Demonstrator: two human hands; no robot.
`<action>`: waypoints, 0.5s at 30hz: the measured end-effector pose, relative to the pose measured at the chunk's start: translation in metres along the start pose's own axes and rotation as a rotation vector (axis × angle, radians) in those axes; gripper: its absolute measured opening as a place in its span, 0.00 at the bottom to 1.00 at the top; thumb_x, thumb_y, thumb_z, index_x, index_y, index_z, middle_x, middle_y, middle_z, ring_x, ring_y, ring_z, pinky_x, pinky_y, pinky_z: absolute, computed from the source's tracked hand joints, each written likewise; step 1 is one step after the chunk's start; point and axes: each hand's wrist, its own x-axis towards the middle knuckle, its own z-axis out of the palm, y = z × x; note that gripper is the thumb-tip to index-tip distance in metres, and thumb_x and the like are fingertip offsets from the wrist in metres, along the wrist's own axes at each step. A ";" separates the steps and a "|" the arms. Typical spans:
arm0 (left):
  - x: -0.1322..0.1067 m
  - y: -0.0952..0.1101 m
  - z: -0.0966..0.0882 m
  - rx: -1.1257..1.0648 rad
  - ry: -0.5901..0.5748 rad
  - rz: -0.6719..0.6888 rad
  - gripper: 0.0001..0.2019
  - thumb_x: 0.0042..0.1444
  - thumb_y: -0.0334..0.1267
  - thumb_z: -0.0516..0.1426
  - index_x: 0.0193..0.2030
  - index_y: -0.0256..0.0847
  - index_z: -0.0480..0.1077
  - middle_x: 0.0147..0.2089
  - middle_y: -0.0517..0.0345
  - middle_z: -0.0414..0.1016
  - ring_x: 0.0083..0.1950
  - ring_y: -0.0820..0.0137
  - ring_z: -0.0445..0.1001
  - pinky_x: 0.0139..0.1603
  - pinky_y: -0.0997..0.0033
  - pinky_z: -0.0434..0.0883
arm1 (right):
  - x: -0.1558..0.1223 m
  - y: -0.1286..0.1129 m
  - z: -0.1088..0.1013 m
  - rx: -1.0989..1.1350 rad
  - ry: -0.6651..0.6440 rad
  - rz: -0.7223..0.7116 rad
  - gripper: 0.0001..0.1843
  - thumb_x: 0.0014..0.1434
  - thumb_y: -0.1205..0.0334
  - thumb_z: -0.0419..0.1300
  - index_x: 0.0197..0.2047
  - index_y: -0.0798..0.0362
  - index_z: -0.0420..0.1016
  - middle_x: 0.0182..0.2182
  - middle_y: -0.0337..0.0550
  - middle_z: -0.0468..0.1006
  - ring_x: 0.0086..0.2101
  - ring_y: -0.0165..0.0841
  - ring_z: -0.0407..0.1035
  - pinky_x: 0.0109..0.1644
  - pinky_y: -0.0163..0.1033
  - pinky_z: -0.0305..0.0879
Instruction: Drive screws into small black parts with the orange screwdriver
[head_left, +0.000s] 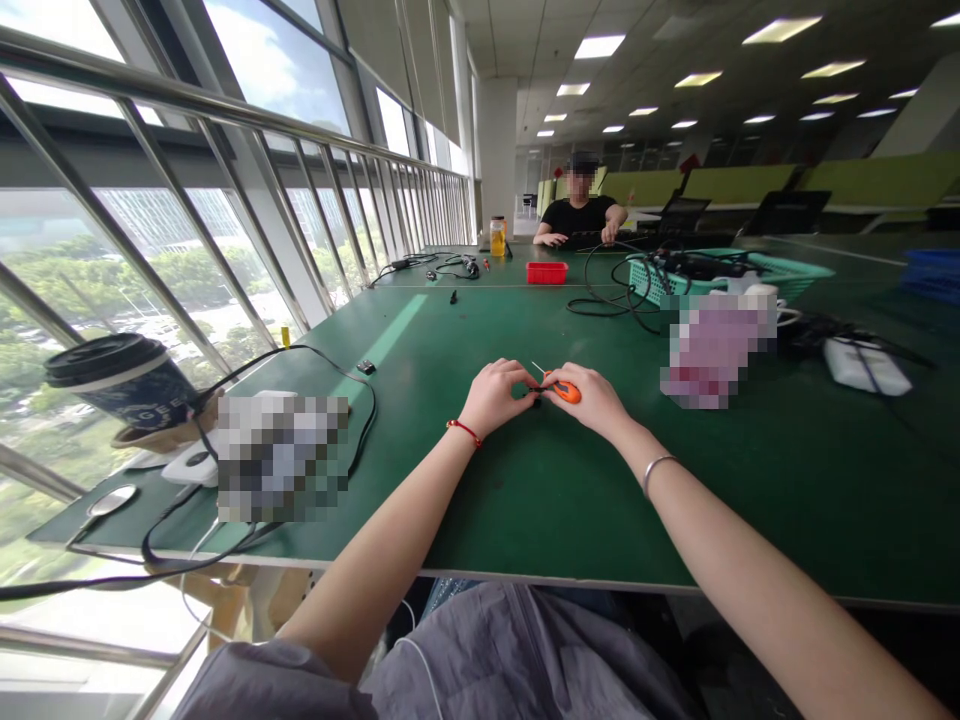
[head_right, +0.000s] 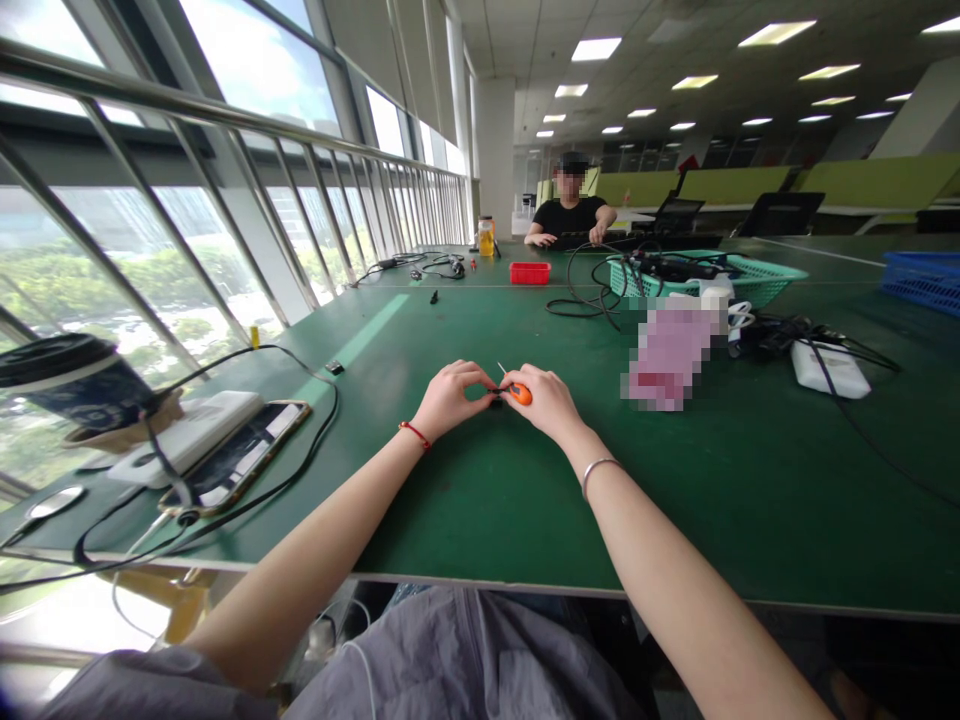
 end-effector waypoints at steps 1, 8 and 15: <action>0.000 0.001 -0.001 0.012 -0.001 0.006 0.05 0.52 0.37 0.59 0.33 0.42 0.76 0.39 0.57 0.78 0.42 0.67 0.72 0.46 0.67 0.67 | 0.000 0.000 0.000 0.006 0.000 -0.002 0.06 0.54 0.63 0.60 0.36 0.48 0.77 0.36 0.41 0.75 0.34 0.33 0.70 0.37 0.36 0.63; -0.001 -0.001 -0.008 -0.122 0.050 -0.032 0.04 0.50 0.37 0.60 0.31 0.41 0.76 0.39 0.57 0.78 0.42 0.67 0.73 0.48 0.66 0.68 | 0.001 0.010 -0.003 0.186 0.108 0.002 0.09 0.54 0.58 0.59 0.37 0.49 0.77 0.35 0.42 0.76 0.34 0.33 0.71 0.40 0.37 0.65; -0.009 -0.018 -0.002 -0.308 -0.150 -0.142 0.07 0.47 0.41 0.63 0.31 0.41 0.78 0.49 0.54 0.77 0.50 0.63 0.74 0.57 0.61 0.66 | -0.004 0.045 -0.009 0.183 0.274 0.251 0.08 0.52 0.59 0.57 0.33 0.50 0.76 0.36 0.43 0.78 0.38 0.37 0.71 0.44 0.42 0.66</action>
